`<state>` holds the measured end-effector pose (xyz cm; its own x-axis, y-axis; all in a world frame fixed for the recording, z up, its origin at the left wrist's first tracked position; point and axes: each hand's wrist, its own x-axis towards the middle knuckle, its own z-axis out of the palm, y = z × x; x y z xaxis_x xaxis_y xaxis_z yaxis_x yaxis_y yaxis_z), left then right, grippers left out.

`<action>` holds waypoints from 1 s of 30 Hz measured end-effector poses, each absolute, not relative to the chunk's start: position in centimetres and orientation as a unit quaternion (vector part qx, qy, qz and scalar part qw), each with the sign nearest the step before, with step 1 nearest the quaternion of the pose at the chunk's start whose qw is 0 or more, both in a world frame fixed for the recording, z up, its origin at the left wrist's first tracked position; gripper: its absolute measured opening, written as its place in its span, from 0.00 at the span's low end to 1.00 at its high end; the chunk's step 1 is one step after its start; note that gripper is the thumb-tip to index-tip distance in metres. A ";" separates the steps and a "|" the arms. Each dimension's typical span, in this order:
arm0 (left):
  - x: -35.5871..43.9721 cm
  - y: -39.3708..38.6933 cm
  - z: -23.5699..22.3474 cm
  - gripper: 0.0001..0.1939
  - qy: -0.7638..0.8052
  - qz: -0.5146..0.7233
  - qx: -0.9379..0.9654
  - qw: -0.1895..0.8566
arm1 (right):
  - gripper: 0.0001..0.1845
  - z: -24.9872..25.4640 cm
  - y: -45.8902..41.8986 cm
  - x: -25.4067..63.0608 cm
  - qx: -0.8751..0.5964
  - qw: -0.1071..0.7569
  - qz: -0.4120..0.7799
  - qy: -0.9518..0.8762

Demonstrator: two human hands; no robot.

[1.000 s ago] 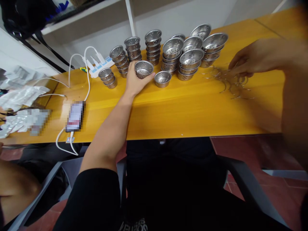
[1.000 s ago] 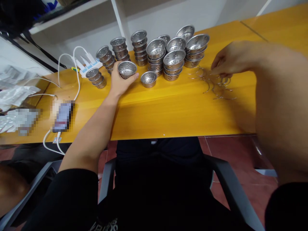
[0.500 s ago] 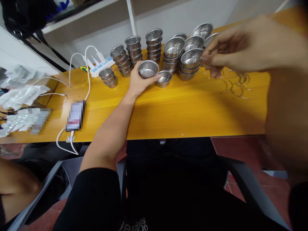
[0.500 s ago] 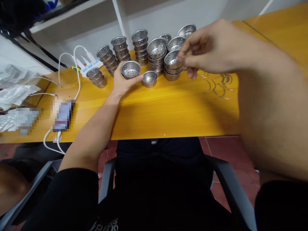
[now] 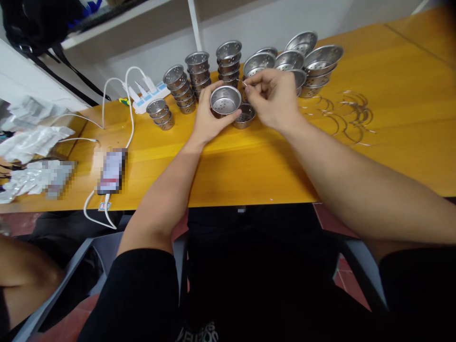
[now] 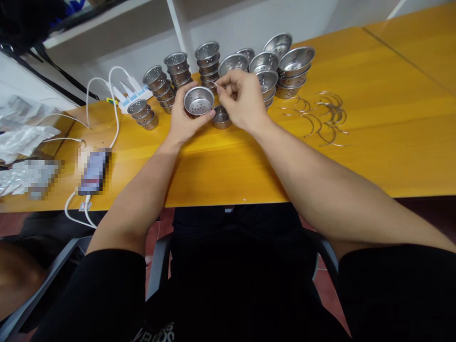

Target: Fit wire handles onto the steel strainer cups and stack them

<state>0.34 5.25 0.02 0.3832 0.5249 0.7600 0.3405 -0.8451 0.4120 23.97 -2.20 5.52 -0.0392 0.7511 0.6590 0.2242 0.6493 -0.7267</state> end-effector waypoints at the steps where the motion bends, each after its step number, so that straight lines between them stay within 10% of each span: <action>1: 0.4 5.0 0.2 0.48 0.268 0.494 0.822 0.092 | 0.14 5.1 -2.2 24.1 -0.355 0.597 0.214 -0.686; 30: 2.6 1.6 1.7 0.51 0.278 0.451 0.833 0.156 | 0.06 5.0 -3.7 24.2 -0.395 0.565 0.231 -0.686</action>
<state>2.58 1.62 1.73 0.4378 0.6047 0.6653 0.3229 -0.7964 0.5114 24.24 -3.72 5.01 -0.0489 0.8030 0.5940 0.2810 0.5817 -0.7633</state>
